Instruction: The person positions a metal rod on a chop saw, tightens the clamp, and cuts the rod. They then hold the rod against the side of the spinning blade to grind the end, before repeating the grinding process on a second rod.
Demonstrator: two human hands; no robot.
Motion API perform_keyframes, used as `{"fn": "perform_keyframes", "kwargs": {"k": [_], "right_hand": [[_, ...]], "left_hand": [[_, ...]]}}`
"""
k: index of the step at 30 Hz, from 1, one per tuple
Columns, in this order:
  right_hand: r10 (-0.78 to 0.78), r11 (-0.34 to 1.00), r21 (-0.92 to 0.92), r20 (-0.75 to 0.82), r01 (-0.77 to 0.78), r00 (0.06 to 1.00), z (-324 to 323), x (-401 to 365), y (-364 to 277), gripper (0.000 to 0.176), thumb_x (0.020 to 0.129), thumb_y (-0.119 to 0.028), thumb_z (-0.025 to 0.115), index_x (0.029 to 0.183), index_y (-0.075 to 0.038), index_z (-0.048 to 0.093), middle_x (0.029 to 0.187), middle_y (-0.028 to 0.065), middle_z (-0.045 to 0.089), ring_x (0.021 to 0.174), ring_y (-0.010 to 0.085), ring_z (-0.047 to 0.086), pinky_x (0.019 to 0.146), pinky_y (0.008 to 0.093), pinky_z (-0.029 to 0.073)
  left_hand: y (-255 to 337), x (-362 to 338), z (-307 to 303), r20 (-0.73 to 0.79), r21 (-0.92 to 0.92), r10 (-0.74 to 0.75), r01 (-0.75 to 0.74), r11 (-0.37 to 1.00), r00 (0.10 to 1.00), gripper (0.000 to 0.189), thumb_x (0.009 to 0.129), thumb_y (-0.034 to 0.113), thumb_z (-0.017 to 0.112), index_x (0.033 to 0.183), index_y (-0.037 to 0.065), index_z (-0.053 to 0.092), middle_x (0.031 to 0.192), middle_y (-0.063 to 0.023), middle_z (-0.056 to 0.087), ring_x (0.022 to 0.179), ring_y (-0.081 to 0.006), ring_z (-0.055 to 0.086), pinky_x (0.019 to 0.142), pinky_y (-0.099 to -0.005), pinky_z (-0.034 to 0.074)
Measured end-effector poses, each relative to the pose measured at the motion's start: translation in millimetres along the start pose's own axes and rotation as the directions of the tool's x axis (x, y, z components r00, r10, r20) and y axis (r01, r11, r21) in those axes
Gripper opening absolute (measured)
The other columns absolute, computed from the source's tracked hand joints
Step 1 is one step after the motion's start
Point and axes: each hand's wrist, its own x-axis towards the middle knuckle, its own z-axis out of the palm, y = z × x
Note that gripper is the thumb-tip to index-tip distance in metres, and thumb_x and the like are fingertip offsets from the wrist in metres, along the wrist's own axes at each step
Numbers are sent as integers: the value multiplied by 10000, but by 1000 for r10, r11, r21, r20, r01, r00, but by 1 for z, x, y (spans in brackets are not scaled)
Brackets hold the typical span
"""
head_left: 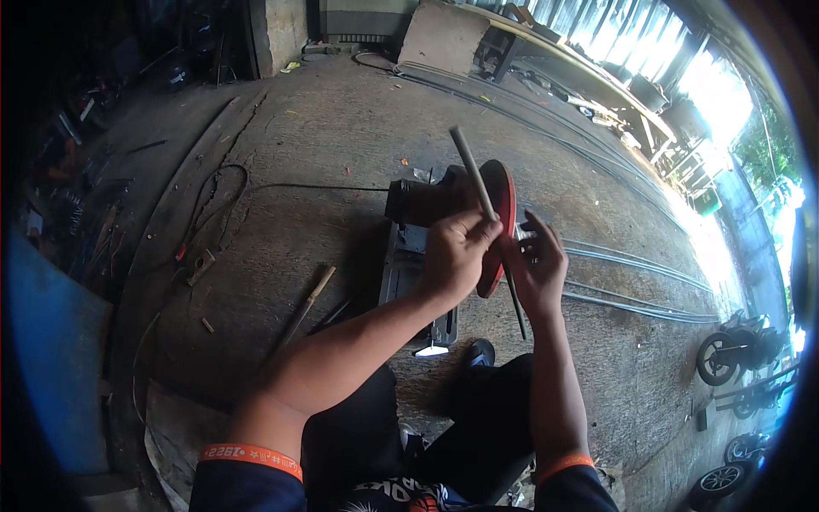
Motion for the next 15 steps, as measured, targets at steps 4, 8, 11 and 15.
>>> {"fn": "perform_keyframes", "kwargs": {"k": [4, 8, 11, 15], "right_hand": [[-306, 950, -71, -39, 303, 951, 6, -22, -20, 144, 738, 39, 665, 874, -4, 681, 743, 103, 652, 618, 179, 637, 588, 291, 495], [150, 983, 47, 370, -180, 917, 29, -37, -13, 224, 880, -178, 649, 961, 27, 686, 721, 29, 624, 683, 74, 548, 614, 242, 458], [293, 809, 446, 259, -383, 920, 55, -37, 23, 399, 941, -286, 561, 1234, -15, 551, 811, 68, 652, 622, 134, 564, 611, 279, 468], [512, 384, 797, 237, -467, 825, 48, -30, -13, 431, 977, -314, 505, 1293, -22, 483, 924, 44, 632, 676, 111, 577, 632, 256, 488]], "left_hand": [[13, 13, -7, -186, -261, -112, 60, 963, 976, 160, 946, 148, 550, 975, 7, 620, 859, -66, 642, 775, -127, 632, 616, -241, 546], [23, 26, -33, -325, -413, -228, 79, 907, 918, 212, 963, 193, 525, 1068, 15, 570, 1010, -97, 634, 916, -223, 661, 724, -302, 590], [18, 36, -52, -425, -494, -302, 60, 867, 853, 209, 970, 191, 506, 1070, 13, 547, 1009, -100, 619, 924, -252, 657, 730, -316, 592], [8, 39, -61, -380, -565, -372, 105, 818, 847, 199, 962, 189, 522, 1056, 15, 540, 1028, -100, 617, 949, -266, 658, 749, -296, 590]]}}
